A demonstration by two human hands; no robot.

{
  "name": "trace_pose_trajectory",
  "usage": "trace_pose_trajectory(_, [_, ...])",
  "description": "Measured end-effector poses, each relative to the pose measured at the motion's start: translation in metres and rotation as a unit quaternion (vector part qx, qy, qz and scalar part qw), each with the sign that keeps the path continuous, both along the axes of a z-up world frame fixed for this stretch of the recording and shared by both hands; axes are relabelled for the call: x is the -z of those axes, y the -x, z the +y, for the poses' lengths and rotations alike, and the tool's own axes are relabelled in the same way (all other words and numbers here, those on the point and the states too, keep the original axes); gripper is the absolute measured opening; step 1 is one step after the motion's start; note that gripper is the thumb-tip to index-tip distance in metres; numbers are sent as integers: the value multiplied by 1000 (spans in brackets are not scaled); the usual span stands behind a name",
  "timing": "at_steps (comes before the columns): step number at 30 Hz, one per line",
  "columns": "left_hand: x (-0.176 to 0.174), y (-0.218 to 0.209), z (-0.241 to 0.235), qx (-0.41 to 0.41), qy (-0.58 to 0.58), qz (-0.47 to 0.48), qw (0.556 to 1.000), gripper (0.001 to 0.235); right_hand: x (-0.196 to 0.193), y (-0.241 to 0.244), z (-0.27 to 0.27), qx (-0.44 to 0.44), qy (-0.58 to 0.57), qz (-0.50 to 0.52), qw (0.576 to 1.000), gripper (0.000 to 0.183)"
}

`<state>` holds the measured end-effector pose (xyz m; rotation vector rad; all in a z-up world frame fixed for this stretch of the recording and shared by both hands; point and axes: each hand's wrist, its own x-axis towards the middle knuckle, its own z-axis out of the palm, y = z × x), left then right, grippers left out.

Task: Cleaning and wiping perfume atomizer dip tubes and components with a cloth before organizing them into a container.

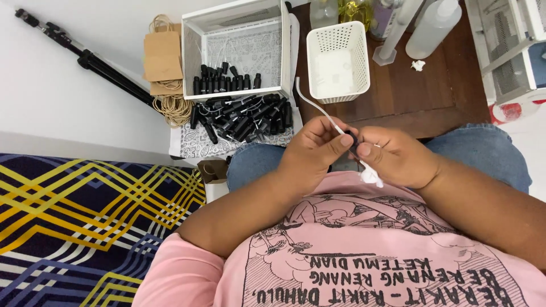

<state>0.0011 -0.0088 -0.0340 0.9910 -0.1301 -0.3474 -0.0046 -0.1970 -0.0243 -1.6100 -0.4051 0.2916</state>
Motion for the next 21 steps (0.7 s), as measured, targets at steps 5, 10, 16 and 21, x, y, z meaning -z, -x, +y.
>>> trace_pose_trajectory(5, [-20, -6, 6, 77, -94, -101, 987, 25, 13, 0, -9, 36, 56, -29, 997, 28])
trace_pose_trajectory(10, [-21, -1, 4, 72, -103, -108, 986, 27, -1, 0, -3, 33, 37, -13, 999, 22])
trace_pose_trajectory(16, [-17, -6, 1, 32, -126, -137, 982, 23, -13, -1, -5, 59, 136, -48, 988, 32])
trace_pose_trajectory(21, [-35, -1, 7, 60, -142, -71, 986, 30, -2, 2, -8, 88, 162, -69, 980, 31])
